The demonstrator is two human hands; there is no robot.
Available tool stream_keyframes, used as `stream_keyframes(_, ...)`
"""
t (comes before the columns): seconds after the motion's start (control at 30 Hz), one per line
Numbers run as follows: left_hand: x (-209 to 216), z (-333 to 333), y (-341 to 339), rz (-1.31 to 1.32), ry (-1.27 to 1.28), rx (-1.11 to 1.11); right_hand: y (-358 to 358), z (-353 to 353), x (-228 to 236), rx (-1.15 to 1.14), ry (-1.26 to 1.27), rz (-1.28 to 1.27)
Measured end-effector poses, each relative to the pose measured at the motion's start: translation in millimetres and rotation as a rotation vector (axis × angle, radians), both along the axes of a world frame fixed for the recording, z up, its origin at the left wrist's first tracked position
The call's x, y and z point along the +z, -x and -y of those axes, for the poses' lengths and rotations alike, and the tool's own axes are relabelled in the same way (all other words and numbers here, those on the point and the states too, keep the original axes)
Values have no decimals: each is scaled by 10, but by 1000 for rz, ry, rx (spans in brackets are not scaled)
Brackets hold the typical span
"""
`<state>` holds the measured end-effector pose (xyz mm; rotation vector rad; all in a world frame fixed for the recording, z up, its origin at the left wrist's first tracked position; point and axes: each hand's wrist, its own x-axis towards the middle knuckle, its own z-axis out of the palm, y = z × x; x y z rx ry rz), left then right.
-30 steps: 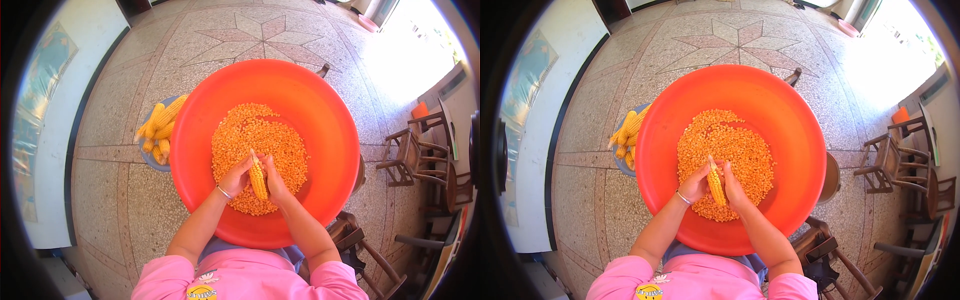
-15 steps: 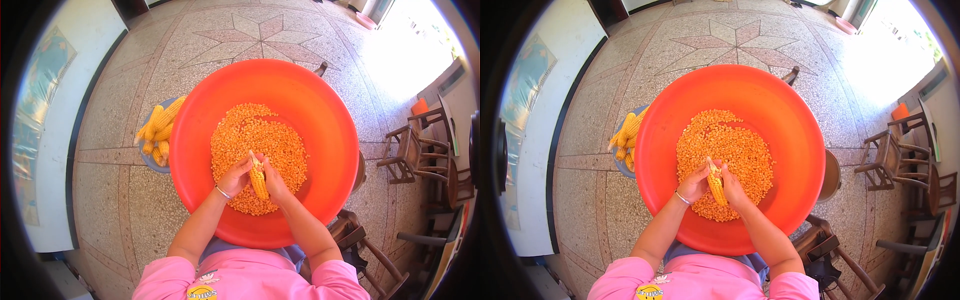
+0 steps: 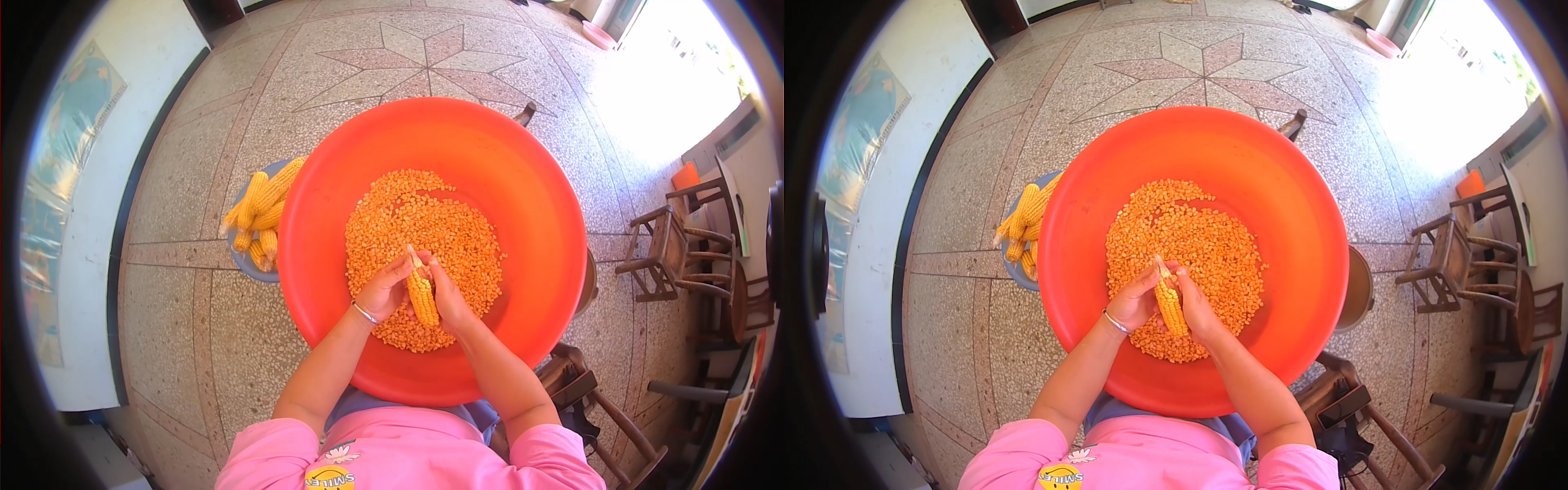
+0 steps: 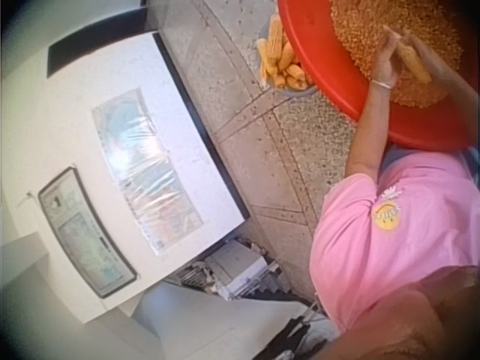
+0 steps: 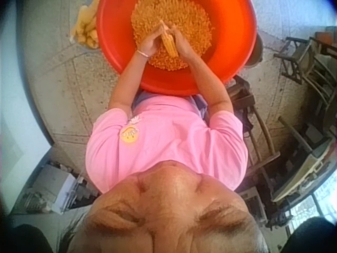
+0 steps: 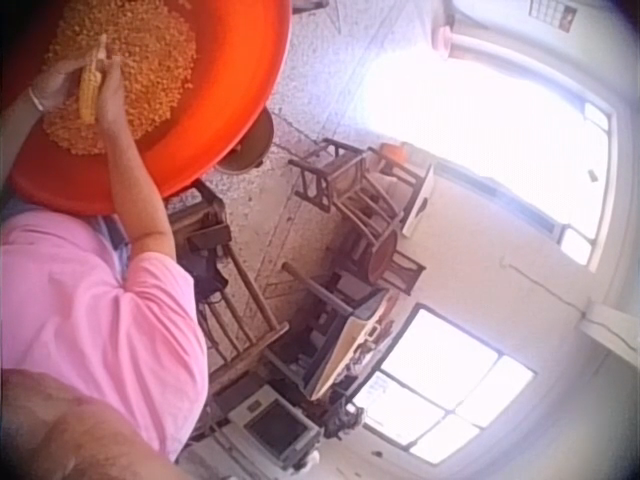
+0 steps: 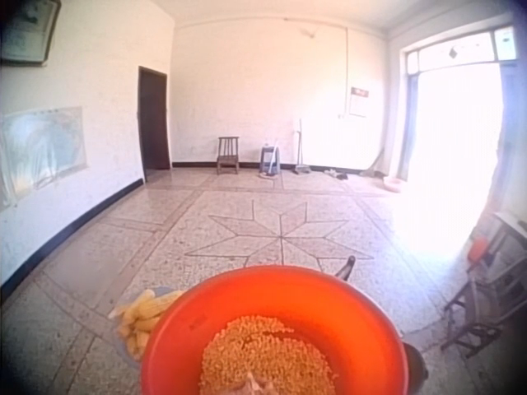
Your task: Shelling kernels from a corn cob into a large red bowl.
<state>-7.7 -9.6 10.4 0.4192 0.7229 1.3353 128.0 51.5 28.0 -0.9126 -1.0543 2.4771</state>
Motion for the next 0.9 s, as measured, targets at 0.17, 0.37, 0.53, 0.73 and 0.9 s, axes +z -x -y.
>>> stream_keyframes(0.17,20,3,49,116,46,15,34,33,185,27,-7,-1)
stream_keyframes(0.37,38,-22,6,87,37,100,3,-20,79,88,-60,57)
stream_keyframes(0.53,41,-25,-14,42,-48,75,-16,-37,73,-22,4,104)
stream_keyframes(0.73,-65,3,95,248,-11,40,31,7,160,-22,213,-83)
stream_keyframes(0.9,-35,-35,24,180,33,203,15,10,92,64,-121,37)
